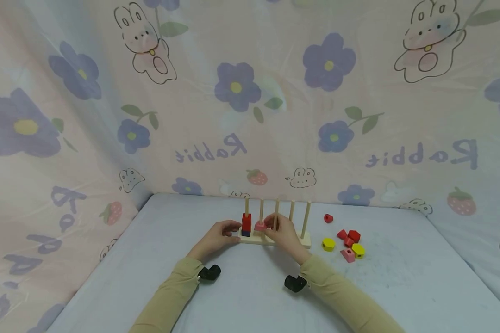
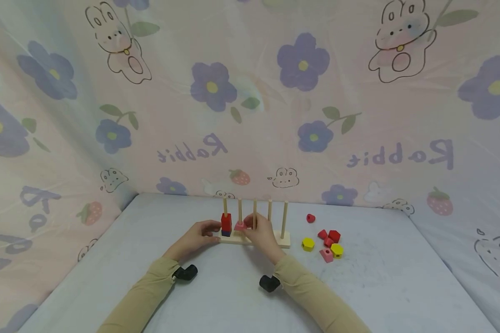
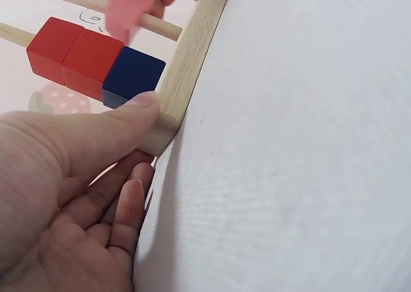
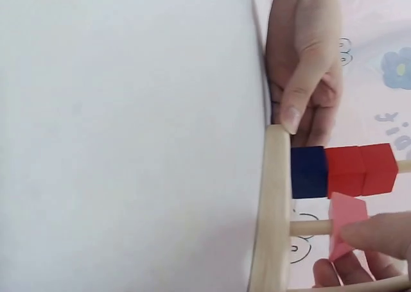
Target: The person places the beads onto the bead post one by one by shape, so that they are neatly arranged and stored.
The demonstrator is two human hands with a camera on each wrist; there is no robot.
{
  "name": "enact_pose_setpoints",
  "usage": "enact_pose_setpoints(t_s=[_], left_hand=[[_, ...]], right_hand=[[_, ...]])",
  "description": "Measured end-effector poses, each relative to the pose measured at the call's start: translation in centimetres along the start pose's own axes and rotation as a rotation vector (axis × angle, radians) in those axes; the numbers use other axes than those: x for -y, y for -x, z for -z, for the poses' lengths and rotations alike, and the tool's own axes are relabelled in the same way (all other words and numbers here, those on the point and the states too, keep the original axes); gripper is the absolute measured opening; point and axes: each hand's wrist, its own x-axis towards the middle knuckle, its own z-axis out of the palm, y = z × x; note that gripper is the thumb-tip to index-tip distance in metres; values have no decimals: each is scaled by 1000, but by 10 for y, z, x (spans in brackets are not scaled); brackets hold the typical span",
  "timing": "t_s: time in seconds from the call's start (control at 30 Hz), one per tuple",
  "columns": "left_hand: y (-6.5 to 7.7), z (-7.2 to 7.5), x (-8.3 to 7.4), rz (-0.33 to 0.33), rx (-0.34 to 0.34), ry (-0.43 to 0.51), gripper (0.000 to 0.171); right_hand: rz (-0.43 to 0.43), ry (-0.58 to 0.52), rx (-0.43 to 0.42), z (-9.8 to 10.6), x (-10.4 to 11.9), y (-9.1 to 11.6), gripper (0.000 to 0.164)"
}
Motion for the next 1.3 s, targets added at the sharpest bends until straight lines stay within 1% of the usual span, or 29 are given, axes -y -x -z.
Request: enact_pose_setpoints(t_s=[0.13,0.27,0.37,0.43,0.5,0.57,0.63,0.73,0.8,0.9,1.0,1.13,1.3], left_hand=[[-1,0,1,2,2,13,44],[-2,0,2,-3,-5,16,44],[-2,-1,3,5,-3,8,44],[-2,-1,2,10,-3,2,45],[-1,0,2,10,1,-8,45],[-1,1,1,16,-3,-18,45],[0,2,1,18,-4,-26,45],[0,3,1,28,-10,-32,46],[0,2,1,27,-13,-31,46],[-1,1,1,28,-20,-25,45],[-1,0,0,26,-26,-18,45],[-1,-1,0,20,-24,-26,45],[-2,0,-1,21,-20,-30,44]], right_hand=[[1,19,24,-2,-8,2,24],[28,7,49,-1,-12,4,30],[34,3,89,5,-11,8,37],[24,2,134,13,-7,11,44],[14,13,183,23,-3,16,51],[24,15,230,35,0,22,58],[58,12,269,47,1,27,61],[119,18,299,68,1,35,60],[150,46,301,82,0,41,56],[148,107,292,104,-4,50,52],[136,179,268,125,-9,61,50],[115,236,249,151,-20,74,48],[85,301,206,174,-34,82,46]])
